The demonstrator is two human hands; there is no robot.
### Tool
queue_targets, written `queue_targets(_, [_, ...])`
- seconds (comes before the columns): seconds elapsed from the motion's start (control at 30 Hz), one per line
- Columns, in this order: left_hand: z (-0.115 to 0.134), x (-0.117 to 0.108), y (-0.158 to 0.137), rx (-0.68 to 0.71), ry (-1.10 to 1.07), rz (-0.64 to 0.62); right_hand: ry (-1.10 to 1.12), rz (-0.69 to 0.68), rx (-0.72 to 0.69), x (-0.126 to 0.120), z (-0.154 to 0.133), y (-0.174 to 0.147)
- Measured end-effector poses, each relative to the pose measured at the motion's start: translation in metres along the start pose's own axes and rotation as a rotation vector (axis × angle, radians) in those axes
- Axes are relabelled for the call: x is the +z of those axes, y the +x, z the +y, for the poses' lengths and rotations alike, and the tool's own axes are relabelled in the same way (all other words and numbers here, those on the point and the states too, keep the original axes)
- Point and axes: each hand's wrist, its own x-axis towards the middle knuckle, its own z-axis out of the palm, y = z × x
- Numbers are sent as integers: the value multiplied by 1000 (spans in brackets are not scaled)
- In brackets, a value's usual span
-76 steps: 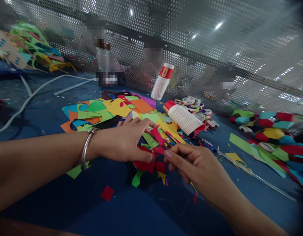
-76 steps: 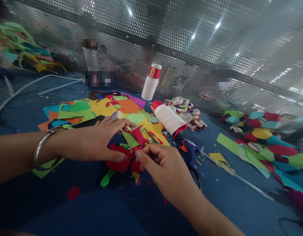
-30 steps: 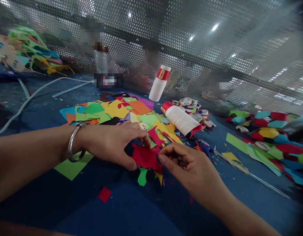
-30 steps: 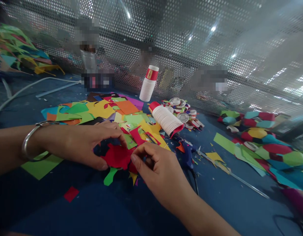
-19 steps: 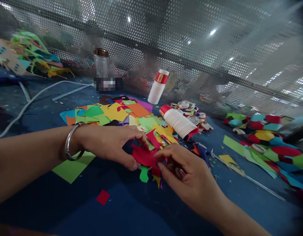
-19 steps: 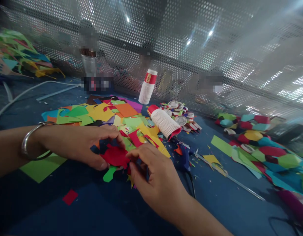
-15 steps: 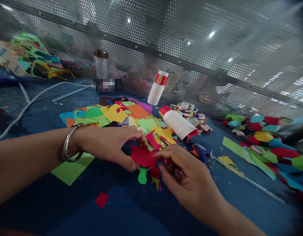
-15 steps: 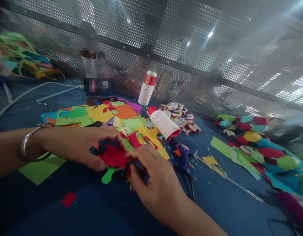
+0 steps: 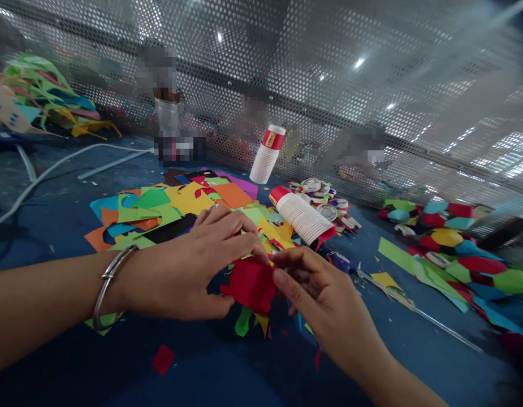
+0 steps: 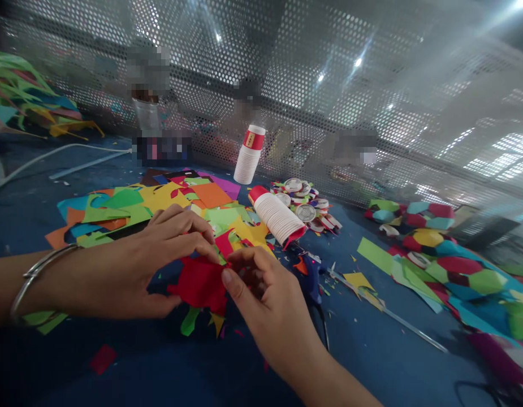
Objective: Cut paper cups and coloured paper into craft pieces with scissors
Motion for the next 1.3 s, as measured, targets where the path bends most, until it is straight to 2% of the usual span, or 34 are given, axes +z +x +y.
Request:
queue_targets(0.2, [0, 3, -1, 60, 8, 19, 96, -74, 45, 0, 0, 3])
queue_targets(0.33, [-3, 5, -1, -7, -74, 1, 160, -67, 83, 1, 0, 2])
queue_targets(0.47, [-5, 2, 0, -120, -332, -56, 168, -34, 75, 1, -3, 1])
queue_targets(0.63, [-12, 0, 3, -295, -747, -208, 157, -5, 58, 0, -8, 0])
queue_targets(0.77, [-21, 6, 3, -348, -908, -178, 139, -1, 42, 0, -9, 0])
queue_targets(0.93, [-24, 9, 2, -347, -845, -115, 112, 41, 15, 1, -7, 1])
queue_targets(1.07, [-17, 7, 3, -321, -652, 38, 39, 145, -32, -2, -5, 0])
queue_targets(1.2, [-10, 7, 2, -141, -314, 227, 34, 205, -10, -4, -4, 1])
queue_targets(1.3, [-9, 9, 1, 30, -84, 282, 69, 189, 24, -5, -2, 3])
